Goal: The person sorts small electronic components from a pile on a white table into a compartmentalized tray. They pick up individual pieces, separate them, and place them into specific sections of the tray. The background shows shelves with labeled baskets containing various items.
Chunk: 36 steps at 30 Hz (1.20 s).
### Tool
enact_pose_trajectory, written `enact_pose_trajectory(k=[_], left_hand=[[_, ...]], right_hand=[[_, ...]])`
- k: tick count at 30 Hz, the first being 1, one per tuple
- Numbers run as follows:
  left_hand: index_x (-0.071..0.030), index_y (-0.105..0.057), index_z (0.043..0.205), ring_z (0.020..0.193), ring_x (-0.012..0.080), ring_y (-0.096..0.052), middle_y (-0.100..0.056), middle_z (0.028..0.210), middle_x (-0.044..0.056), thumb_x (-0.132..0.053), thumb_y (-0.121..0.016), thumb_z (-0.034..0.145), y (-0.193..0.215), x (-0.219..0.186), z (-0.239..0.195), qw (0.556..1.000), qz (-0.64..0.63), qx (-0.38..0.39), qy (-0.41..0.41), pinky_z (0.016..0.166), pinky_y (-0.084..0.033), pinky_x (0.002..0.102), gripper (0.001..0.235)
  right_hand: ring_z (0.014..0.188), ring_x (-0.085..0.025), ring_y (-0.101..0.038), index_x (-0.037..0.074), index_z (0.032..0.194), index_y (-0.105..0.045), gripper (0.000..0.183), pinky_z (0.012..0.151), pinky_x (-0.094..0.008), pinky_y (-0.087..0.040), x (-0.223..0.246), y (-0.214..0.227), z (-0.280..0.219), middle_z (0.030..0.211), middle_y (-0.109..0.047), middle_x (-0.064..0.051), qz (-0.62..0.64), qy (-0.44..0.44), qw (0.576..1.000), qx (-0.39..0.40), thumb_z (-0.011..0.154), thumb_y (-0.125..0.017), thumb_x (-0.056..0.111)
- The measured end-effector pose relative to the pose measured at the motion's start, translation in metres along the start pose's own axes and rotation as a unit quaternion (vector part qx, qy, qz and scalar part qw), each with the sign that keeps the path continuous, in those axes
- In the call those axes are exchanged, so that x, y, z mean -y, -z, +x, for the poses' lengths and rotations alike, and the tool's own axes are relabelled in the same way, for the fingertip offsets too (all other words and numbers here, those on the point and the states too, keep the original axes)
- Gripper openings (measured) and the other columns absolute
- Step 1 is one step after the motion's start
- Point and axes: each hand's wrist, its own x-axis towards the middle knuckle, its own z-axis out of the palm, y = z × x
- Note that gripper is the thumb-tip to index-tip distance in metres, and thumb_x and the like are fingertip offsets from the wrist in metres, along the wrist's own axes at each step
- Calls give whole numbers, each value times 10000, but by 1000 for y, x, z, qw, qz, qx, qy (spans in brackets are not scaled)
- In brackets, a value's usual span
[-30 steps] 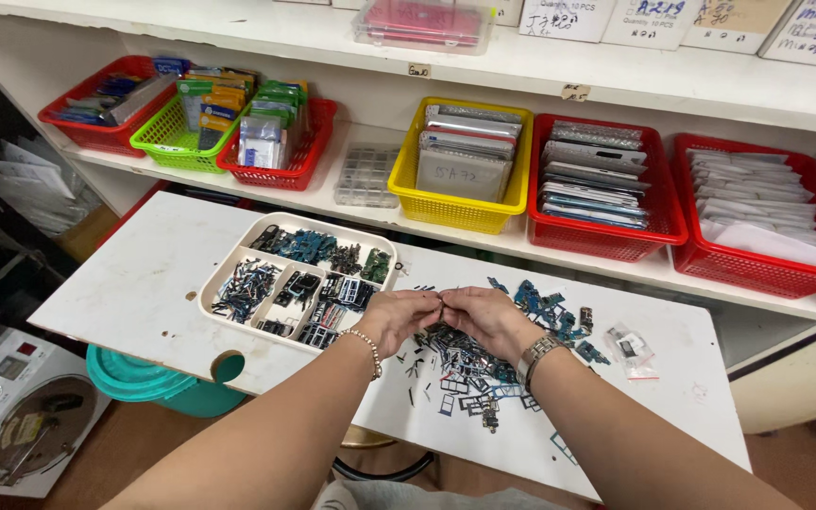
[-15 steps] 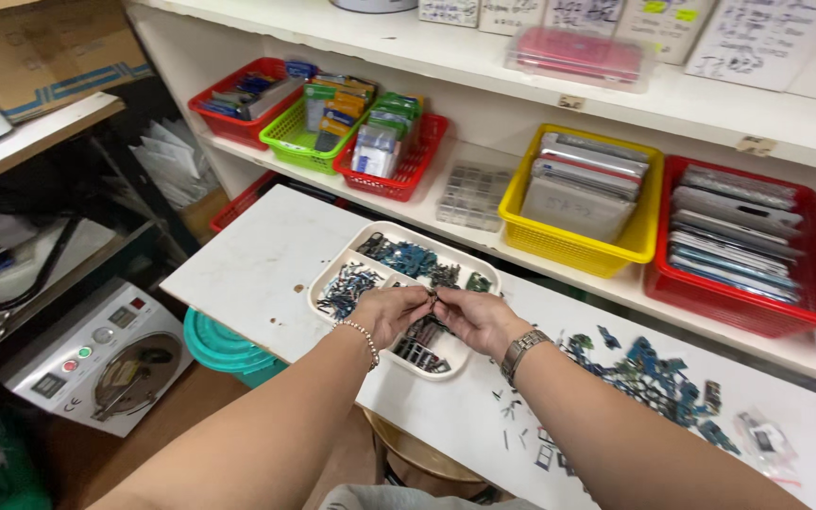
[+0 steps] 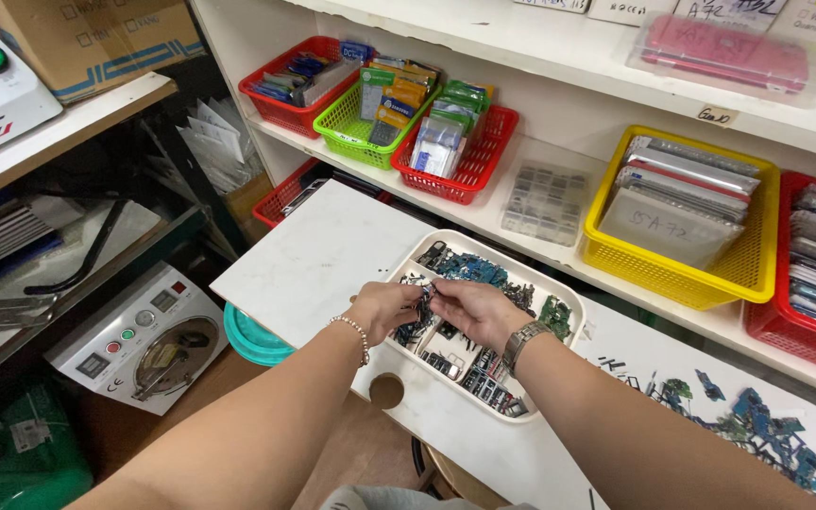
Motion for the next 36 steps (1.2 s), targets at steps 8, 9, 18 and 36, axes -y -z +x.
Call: enact_pose_trajectory(k=[8,9,18,36], left_hand=[[65,-767,976,632,171,-700,-767,861,165,-87,-737,897,7,-9,-2,995,99,27,12,560,-583,247,173],[71,-749,984,661,180,-713,-765,882,164,-75,-735,901,9,-9,-1,996,81,25,25,571,-590,244,168],[9,-694,1052,808,183,-728,-730,924,100,-120,-710,931,33,-3,4,994,-49,50,85,634,-593,215,178],[118,-722,803,526,200,-666,-724,712,180,107,-746,794,-62,24,1,976,188,107,-4,518,-616,307,28]], right_hand=[[857,-162,-710,-24,1081,-696,179,810,-270,-626,-1,-14,15,987,-719,-102,-89,29,994,-48,960,-677,107],[847,-164,-709,-28,1077,-693,174,797,-270,-624,-1,-15,16,980,-722,-106,-90,34,994,-50,963,-682,103],[741,-129,-744,40,1170,-774,267,693,-264,-592,-1,-33,2,885,-781,-100,-550,161,817,-65,971,-612,115],[590,-106,-616,26,924,-759,185,550,-276,-498,30,48,-58,742,-732,-59,-495,124,846,-152,809,-829,153]])
